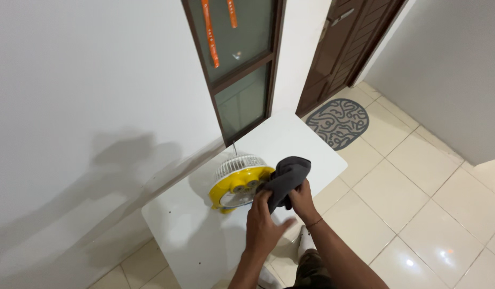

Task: The person cleans a portable fan using a cloth, wiping the outer casing and the front grill by hand.

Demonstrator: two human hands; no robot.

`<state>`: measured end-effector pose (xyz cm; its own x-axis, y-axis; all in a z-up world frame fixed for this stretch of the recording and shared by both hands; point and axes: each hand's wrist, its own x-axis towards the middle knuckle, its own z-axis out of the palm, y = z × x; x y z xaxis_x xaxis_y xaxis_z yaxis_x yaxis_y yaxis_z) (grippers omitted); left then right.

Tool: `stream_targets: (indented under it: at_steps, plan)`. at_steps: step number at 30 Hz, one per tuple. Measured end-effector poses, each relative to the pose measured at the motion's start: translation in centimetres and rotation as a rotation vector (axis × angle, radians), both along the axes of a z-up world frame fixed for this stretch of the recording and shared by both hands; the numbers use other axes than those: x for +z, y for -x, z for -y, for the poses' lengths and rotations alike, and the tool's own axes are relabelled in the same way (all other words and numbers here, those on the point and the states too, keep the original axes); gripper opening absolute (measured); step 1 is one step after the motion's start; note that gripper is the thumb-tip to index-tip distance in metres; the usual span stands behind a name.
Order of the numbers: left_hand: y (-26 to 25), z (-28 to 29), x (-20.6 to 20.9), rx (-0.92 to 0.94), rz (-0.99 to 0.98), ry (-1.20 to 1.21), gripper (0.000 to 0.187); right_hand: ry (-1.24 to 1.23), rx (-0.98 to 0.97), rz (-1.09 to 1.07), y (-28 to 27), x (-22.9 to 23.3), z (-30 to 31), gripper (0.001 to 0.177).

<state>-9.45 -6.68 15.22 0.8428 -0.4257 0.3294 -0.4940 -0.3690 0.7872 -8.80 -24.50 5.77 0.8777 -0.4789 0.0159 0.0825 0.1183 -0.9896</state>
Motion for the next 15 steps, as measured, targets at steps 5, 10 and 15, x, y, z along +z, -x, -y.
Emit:
stream_targets:
  at_steps: [5, 10, 15]
  plan:
    - [-2.1, -2.2, -2.9, 0.143, -0.205, 0.104, 0.032, 0.566, 0.124, 0.359, -0.5, 7.4, -0.8, 0.043]
    - [-5.5, -8.2, -2.7, 0.17, -0.12, 0.038, 0.03, 0.352, 0.252, -0.114, -2.3, 8.3, 1.2, 0.053]
    - [-8.4, -11.4, 0.0, 0.459, -0.098, -0.031, 0.031, 0.706, 0.241, 0.016, -6.2, 12.9, -0.9, 0.041]
